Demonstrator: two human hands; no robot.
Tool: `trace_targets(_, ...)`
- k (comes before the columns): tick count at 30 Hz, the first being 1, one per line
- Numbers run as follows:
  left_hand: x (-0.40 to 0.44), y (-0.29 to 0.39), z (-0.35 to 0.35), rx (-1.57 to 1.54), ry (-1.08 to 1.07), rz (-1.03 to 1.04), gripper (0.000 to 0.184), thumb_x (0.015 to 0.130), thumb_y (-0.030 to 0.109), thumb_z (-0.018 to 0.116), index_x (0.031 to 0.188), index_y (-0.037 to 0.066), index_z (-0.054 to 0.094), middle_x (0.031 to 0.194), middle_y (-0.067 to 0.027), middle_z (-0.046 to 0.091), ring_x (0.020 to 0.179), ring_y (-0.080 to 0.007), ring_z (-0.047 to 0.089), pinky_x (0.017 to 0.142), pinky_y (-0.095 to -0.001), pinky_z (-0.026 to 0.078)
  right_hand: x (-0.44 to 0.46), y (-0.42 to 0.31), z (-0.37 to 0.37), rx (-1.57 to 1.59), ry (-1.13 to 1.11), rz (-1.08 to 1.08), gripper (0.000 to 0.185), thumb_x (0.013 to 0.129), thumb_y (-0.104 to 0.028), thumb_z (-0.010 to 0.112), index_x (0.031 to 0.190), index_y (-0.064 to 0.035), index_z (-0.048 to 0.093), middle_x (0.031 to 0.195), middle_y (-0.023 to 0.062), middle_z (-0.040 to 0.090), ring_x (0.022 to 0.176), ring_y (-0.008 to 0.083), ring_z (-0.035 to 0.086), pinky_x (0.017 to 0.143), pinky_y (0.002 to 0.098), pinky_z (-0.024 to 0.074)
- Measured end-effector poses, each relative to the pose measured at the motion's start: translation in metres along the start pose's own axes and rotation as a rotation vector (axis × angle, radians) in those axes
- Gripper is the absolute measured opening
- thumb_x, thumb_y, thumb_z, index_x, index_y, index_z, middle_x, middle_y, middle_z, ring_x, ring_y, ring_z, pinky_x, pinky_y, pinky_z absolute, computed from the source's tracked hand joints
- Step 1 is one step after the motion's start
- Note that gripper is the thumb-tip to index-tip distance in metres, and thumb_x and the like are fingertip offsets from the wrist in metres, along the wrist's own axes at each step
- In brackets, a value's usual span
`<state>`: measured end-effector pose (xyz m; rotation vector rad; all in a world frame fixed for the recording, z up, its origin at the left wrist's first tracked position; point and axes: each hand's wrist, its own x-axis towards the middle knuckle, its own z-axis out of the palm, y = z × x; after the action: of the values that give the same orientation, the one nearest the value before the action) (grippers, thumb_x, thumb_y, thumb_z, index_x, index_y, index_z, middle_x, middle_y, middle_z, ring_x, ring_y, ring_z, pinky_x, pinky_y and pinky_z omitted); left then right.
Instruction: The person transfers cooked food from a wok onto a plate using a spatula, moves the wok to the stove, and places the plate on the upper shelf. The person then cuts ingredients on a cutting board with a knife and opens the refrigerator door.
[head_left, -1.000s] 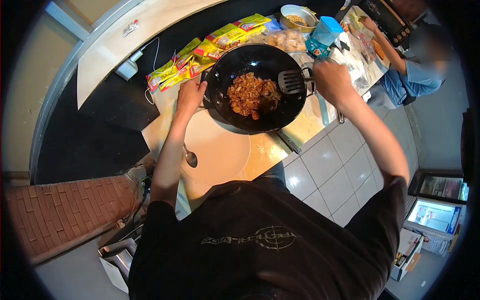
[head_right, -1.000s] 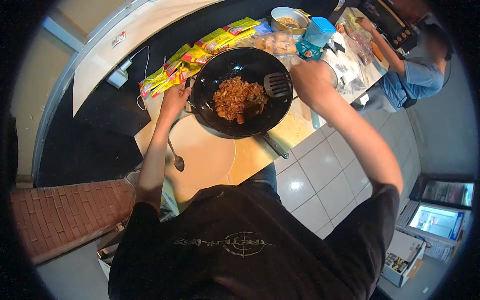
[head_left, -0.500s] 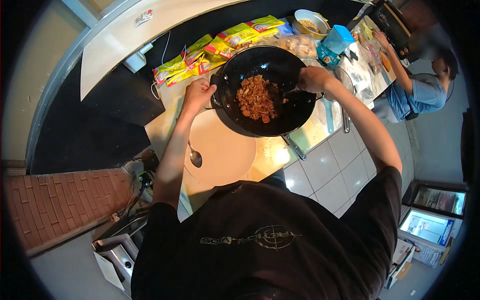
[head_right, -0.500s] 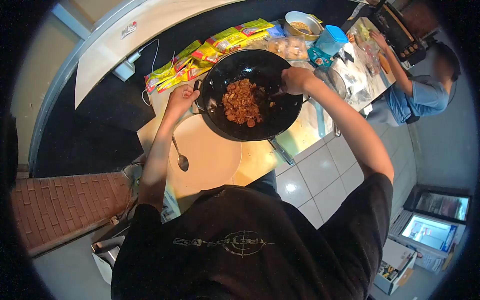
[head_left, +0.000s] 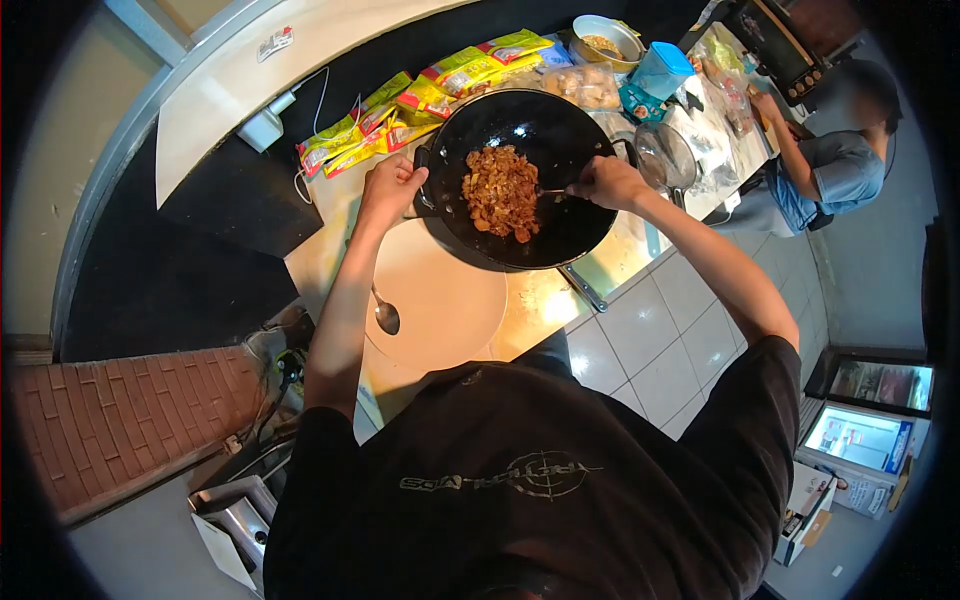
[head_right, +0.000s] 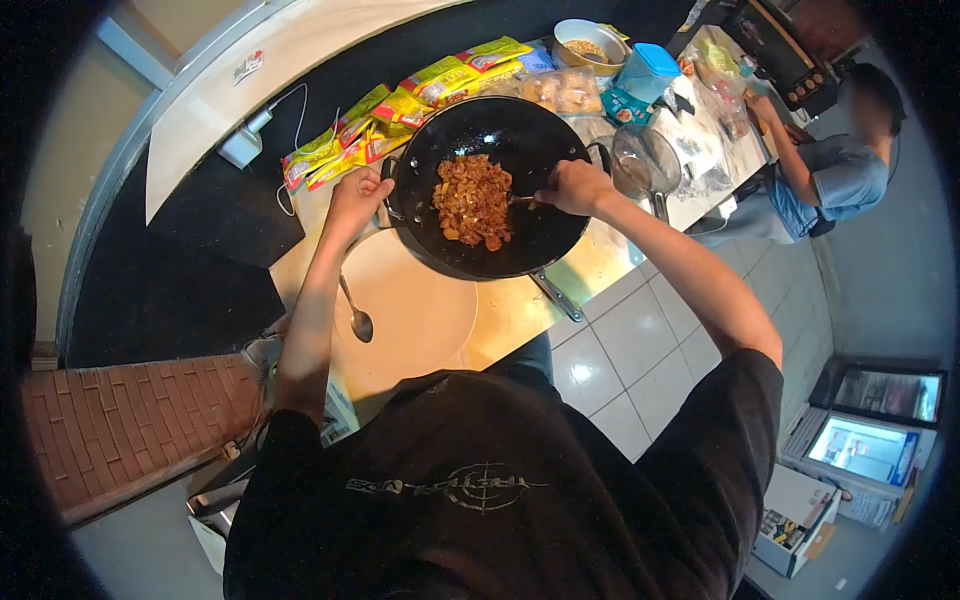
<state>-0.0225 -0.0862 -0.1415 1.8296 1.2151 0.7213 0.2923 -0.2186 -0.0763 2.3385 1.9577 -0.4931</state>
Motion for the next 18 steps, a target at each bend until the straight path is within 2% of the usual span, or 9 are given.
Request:
trace_targets(4, 0.000, -0.005, -0.002, -0.009, -0.011, 0.015, 0.023, 0.080, 0.020, 0.070, 0.080, 0.000, 0.058, 0.072, -0.0084, 0.064, 0.064, -0.0149, 0.060, 0.063, -0.0283, 0.048, 0.000, 0.004, 0.003, 0.052, -0.075, 0.004, 0.035, 0.081, -0.041, 0.066, 0.080, -0.0064, 0.071, 0.074, 0.0126, 0.066, 0.079, 0.0266, 0.064, 0.074, 0.0354, 0.0492)
trace_targets(6, -0.001, -0.006, -0.003, -0.040, -0.046, -0.008, 0.021, 0.083, 0.020, 0.068, 0.081, 0.002, 0.057, 0.069, -0.0018, 0.058, 0.064, -0.0085, 0.052, 0.062, -0.0246, 0.043, -0.003, 0.008, 0.006, 0.177, -0.131, 0.006, 0.037, 0.083, -0.042, 0.065, 0.080, -0.0057, 0.071, 0.073, 0.0108, 0.066, 0.076, 0.0243, 0.064, 0.073, 0.0343, 0.0487)
trace_targets(13, -0.009, -0.001, -0.008, -0.034, -0.027, -0.004, 0.020, 0.086, 0.021, 0.065, 0.083, 0.003, 0.057, 0.070, -0.0016, 0.056, 0.064, -0.0086, 0.050, 0.062, -0.0241, 0.042, -0.006, 0.017, 0.015, 0.262, -0.176, 0.030, 0.041, 0.086, -0.046, 0.062, 0.080, -0.0058, 0.071, 0.069, 0.0043, 0.065, 0.060, 0.0159, 0.058, 0.063, 0.0311, 0.0484)
trace_targets(15, -0.008, -0.005, -0.009, -0.049, -0.017, 0.020, 0.021, 0.085, 0.021, 0.065, 0.087, 0.001, 0.058, 0.073, -0.0073, 0.063, 0.066, -0.0137, 0.057, 0.065, -0.0278, 0.046, -0.009, 0.018, 0.014, 0.286, -0.177, 0.041, 0.043, 0.086, -0.047, 0.061, 0.079, -0.0057, 0.071, 0.066, 0.0034, 0.063, 0.055, 0.0132, 0.055, 0.059, 0.0296, 0.0472)
trace_targets(18, -0.008, -0.009, -0.010, -0.107, -0.061, -0.048, 0.021, 0.085, 0.020, 0.065, 0.086, 0.000, 0.059, 0.071, -0.0076, 0.064, 0.065, -0.0134, 0.059, 0.063, -0.0275, 0.047, -0.012, 0.022, 0.012, 0.276, -0.174, 0.025, 0.046, 0.085, -0.050, 0.061, 0.078, -0.0050, 0.071, 0.064, 0.0043, 0.062, 0.055, 0.0137, 0.055, 0.057, 0.0298, 0.0460)
